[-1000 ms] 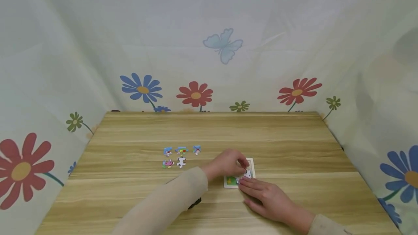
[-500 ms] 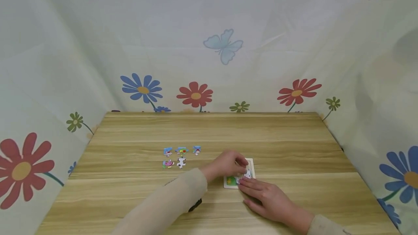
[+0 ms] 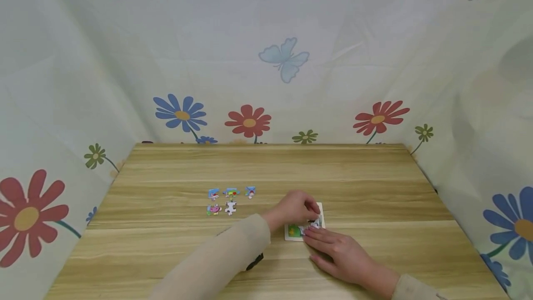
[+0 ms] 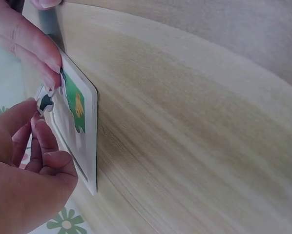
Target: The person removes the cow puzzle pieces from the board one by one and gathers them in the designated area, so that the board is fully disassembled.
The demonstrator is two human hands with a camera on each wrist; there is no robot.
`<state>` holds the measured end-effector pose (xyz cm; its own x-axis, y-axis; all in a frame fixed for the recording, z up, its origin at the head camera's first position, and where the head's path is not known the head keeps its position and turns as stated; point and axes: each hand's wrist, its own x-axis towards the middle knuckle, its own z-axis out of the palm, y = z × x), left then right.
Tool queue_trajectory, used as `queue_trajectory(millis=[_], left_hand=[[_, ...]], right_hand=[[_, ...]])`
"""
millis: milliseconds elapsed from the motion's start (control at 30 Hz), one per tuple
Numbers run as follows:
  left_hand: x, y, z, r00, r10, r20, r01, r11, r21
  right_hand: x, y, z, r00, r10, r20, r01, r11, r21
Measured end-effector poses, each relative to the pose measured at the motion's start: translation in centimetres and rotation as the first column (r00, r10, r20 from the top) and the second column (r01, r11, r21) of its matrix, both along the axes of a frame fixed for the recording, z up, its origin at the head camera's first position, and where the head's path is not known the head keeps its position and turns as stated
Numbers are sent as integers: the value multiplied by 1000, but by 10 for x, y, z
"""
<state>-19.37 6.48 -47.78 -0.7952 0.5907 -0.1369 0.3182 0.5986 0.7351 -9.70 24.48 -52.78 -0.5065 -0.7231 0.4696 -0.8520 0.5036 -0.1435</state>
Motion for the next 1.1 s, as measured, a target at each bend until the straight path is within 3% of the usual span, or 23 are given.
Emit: queue_trajectory(millis=[367,600,833,1100], left_hand=[[-2,2,-7,998,-34,-47,36,999,36],[-5,-5,-4,999,9,-40,-8,1000,25],[-16,-28,6,1000,18,-9,-17,998,57],[-28,-64,20,998,59,26,-60,998,33]], right_hand=[[0,0,-1,1000,10,1,-10,1000,-10],[0,0,-3,1000,-6,10,6,1000,13],[1,0,-2,1000,-8,4,8,1000,12],[3,-1,1,998,-38,47,36,998,47]])
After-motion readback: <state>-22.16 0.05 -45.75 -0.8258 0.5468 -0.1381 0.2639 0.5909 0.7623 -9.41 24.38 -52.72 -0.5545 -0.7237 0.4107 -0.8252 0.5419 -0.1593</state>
